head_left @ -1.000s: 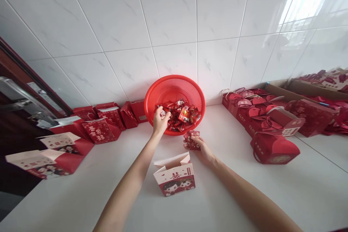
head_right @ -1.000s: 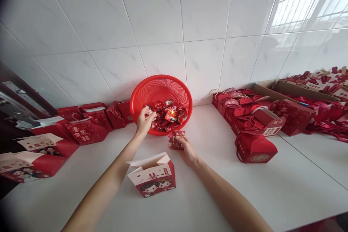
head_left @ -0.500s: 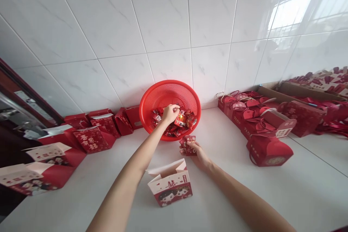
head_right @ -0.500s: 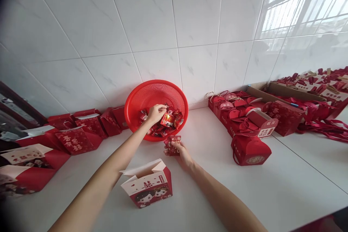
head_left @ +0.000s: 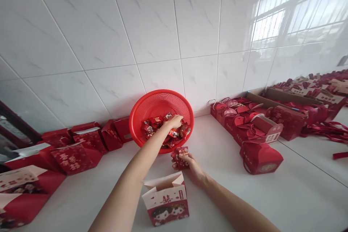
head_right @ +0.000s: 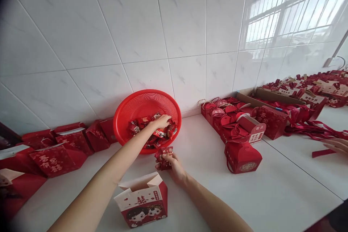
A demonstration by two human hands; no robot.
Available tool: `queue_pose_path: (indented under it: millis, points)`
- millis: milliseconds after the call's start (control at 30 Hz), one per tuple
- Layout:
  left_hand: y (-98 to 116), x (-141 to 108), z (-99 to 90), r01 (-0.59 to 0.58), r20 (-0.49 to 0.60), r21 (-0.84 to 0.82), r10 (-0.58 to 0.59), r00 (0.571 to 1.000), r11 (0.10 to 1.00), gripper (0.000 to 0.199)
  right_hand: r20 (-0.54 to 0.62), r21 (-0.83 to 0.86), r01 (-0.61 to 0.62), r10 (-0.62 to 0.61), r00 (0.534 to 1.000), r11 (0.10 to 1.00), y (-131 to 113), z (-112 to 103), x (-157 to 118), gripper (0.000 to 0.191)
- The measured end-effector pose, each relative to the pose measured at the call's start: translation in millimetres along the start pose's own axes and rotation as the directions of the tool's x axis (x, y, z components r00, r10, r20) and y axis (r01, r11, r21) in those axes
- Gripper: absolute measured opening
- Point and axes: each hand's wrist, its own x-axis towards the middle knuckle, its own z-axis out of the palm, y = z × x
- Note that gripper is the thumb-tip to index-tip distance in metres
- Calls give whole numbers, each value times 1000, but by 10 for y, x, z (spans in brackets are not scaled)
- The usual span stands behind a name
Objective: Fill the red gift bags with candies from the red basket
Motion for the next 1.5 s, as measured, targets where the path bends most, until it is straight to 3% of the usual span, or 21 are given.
queue_pose_path:
  millis: [133,233,300,400,467,567,633,700,800,1000,1133,1267,1367,1433,1500]
  points:
    - [47,-28,-52,23,-24,-63,-24,999,998,29,0,12,2,-2,1000,1000,-22,17,-7,40]
    - [124,-80,-135,11,-93,-150,-25,995,989,20,9,4,2,-2,1000,1000,-28,14,-9,38]
    - [182,-158,-209,-6,-157,-226,-31,987,974,16,10,-7,1,-1,1000,1000,-28,8,-8,39]
    - [276,-385,-320,-18,-233,-380,-76,969,925,32,16,-14,1,-1,1000,1000,-33,3,-8,37]
    - [342,-607,-373,-2,-207,-612,-158,965,791,37,22,-13,-1,1,1000,1000,-38,3,-11,35]
    - [431,-982,-391,54,-81,-879,-261,962,473,35,23,-13,-2,2,1000,1000,-43,-1,-19,35]
    - [460,-1208,-356,95,-32,-912,-301,953,399,36,15,-11,-1,2,1000,1000,-42,-11,-24,35]
    - [454,-1385,-292,128,-18,-894,-320,947,429,35,9,-23,-5,5,1000,1000,-42,-25,-26,33]
    - [402,-1532,-182,156,-23,-821,-305,952,550,28,0,-52,-17,17,1000,999,-46,-37,-24,36]
    - [439,-1475,-104,112,3,-705,-155,988,700,24,-15,-69,-9,8,1000,998,-52,12,-48,38]
    - [539,-1406,-135,77,57,-692,-52,997,718,28,-66,-161,19,-30,997,987,-170,61,-112,36]
    - [516,-1451,-164,129,104,-724,-78,992,677,33,-116,-339,62,-107,988,939,-553,30,-285,36]
    - [455,-1551,-166,160,112,-746,-114,987,646,33,-151,-561,111,-234,960,820,-911,-118,-557,33]
    - [426,-1629,-163,162,115,-762,-116,987,627,31,-204,-748,96,-365,909,657,-1090,-284,-786,28]
    - [411,-1702,-163,169,127,-769,-112,986,617,30,-246,-873,-9,-424,872,487,-1183,-476,-1014,26]
